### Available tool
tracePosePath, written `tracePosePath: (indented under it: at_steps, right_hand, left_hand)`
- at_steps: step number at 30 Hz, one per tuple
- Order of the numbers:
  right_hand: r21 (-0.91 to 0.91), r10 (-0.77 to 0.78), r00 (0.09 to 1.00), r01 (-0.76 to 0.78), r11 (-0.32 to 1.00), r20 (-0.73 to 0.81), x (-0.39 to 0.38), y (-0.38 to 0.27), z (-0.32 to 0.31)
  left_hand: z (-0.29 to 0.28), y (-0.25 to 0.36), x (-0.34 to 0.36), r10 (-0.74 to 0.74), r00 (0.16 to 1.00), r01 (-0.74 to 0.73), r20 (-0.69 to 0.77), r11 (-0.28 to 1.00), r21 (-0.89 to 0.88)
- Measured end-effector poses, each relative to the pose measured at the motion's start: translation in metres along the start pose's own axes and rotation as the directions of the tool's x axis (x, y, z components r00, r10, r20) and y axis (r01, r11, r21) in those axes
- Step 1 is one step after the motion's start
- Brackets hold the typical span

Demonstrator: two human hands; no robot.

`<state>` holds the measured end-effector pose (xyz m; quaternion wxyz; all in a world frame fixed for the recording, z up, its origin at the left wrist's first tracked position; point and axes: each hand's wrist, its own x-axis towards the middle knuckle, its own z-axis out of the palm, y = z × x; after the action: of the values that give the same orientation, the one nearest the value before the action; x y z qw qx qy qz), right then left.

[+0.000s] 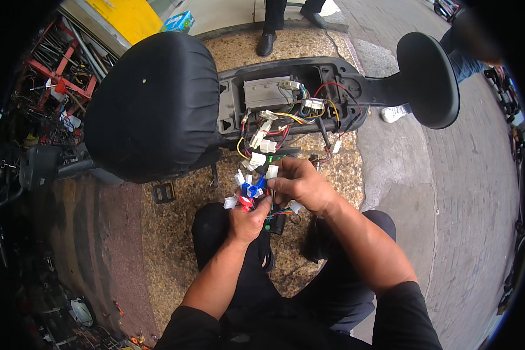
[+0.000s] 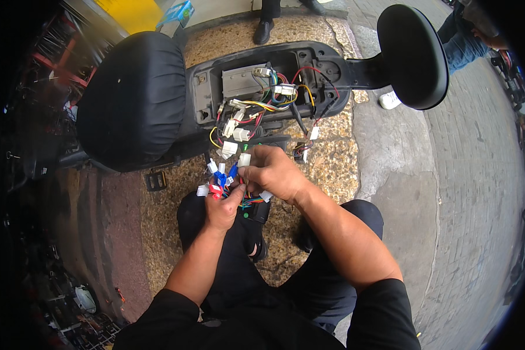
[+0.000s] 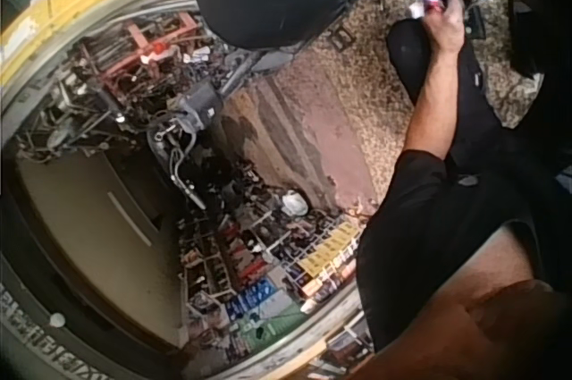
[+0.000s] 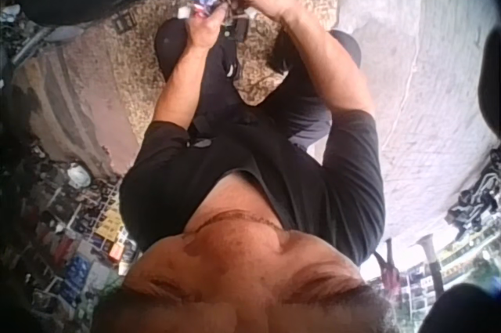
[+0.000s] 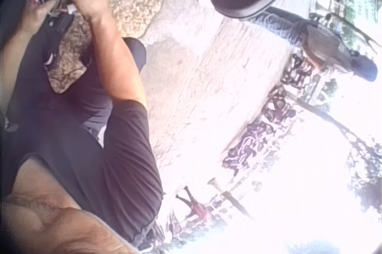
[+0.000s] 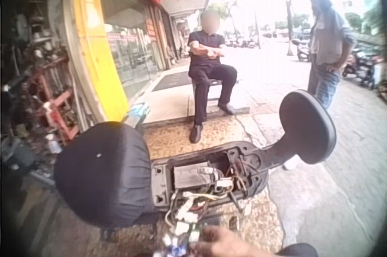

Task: The person sits on the ground and works on the exposed wiring of a scooter, sorting and connecting various colored wires and connectors. They then stand up and search through a cluttered tool rack, picking up and examining several items before returning to the scooter.

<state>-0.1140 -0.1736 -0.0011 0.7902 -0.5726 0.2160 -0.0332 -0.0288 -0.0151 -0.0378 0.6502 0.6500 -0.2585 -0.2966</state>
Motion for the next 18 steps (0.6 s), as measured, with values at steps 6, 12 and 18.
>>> tracePosePath:
  at_steps: [6,12,18]
  right_hand:
    - [-0.365,-0.186,0.973,0.126,0.922,-0.134,0.006,0.015,0.005]
    - [-0.208,-0.109,0.993,0.098,0.973,-0.045,0.005,0.009,0.002]
    - [-0.111,-0.041,0.999,0.042,0.993,0.013,0.006,0.003,-0.001]
  left_hand:
    - [0.003,-0.005,0.003,0.006,1.0,-0.01,-0.031,0.994,-0.113]
    - [0.004,0.001,0.004,-0.009,0.998,-0.006,-0.059,0.97,-0.241]
    - [0.005,0.006,0.005,-0.11,0.992,0.081,-0.059,0.927,-0.367]
